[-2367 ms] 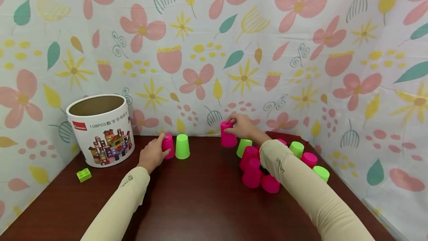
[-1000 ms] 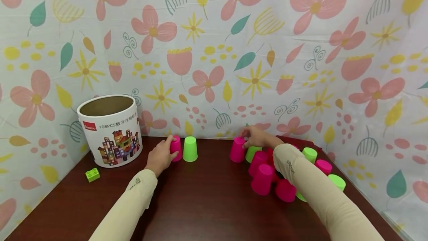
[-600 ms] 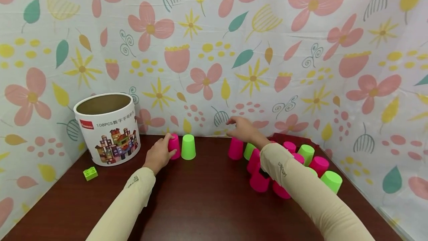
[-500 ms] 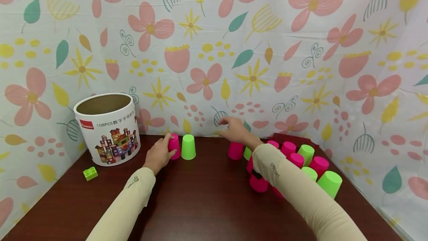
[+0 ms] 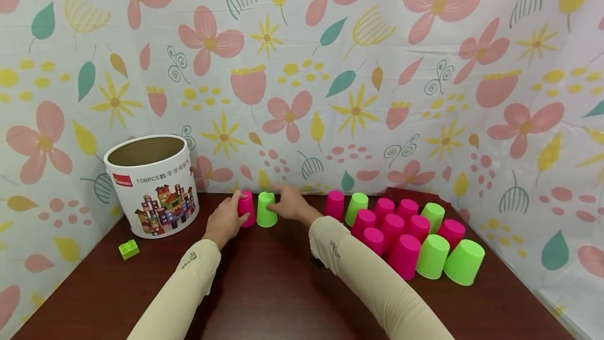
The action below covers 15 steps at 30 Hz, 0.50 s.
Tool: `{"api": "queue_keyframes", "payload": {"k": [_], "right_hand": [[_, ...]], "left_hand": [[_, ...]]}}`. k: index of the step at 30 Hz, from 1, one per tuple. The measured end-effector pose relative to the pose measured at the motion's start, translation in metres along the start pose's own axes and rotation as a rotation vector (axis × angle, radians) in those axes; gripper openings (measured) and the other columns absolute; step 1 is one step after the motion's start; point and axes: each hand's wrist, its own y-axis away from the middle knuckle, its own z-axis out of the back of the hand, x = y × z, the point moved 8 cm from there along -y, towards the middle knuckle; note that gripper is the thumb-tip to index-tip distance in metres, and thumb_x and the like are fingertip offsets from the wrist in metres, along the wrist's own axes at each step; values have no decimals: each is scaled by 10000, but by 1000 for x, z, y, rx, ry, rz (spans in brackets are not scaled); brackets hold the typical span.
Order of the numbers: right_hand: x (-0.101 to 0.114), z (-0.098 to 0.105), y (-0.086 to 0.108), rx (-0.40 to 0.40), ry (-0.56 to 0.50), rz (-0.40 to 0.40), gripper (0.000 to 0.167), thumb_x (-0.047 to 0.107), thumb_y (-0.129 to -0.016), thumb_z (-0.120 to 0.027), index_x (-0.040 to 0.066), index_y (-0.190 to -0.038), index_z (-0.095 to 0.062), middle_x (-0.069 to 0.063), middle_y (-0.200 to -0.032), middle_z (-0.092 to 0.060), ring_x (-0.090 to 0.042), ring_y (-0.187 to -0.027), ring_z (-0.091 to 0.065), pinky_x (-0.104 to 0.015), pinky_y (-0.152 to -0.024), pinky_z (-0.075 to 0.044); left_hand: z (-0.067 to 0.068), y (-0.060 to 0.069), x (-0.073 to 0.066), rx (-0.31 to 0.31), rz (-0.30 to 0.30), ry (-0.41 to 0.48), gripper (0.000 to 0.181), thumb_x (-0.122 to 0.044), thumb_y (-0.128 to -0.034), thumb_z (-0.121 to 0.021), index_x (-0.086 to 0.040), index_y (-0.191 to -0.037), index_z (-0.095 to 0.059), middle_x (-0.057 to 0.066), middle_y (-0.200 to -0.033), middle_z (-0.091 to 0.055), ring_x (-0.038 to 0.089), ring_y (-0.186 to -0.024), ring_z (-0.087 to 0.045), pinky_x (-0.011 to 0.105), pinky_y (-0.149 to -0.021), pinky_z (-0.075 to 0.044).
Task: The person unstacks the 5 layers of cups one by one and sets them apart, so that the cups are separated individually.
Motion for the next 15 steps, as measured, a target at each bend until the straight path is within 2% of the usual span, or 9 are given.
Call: {"api": "queue_keyframes", "payload": {"k": [4, 8, 15], "right_hand": [[-4, -8, 1, -27, -49, 14, 372, 129, -885, -746, 39, -1237, -663, -119, -1297, -631, -248, -1109, -607, -363, -897, -504], [-7, -10, 3, -61, -87, 4, 354, 164, -892, -751, 77, -1226, -675, -89, -1285, -639, -227, -1033, -628, -322, -808, -524], [-17, -6, 7, -101, -45, -101, 331, 279, -894, -753, 168, -1202, -700, -31, -1254, -655, -238, -1070, -624, -334, -748, -518]], "left_hand": [[-1, 1, -2, 8, -1, 2, 521, -276, -904, -744, -173, -1282, -402, 145, -1094, -604, 347, -960, -647, 517, -749, -529], [1, 1, -2, -5, -1, 2, 522, -271, -897, -752, -172, -1278, -408, 151, -1092, -607, 353, -965, -645, 526, -762, -528], [2, 1, 1, -6, 1, 14, 528, -266, -895, -753, -177, -1287, -411, 152, -1104, -606, 354, -968, -646, 527, -775, -525]]}}
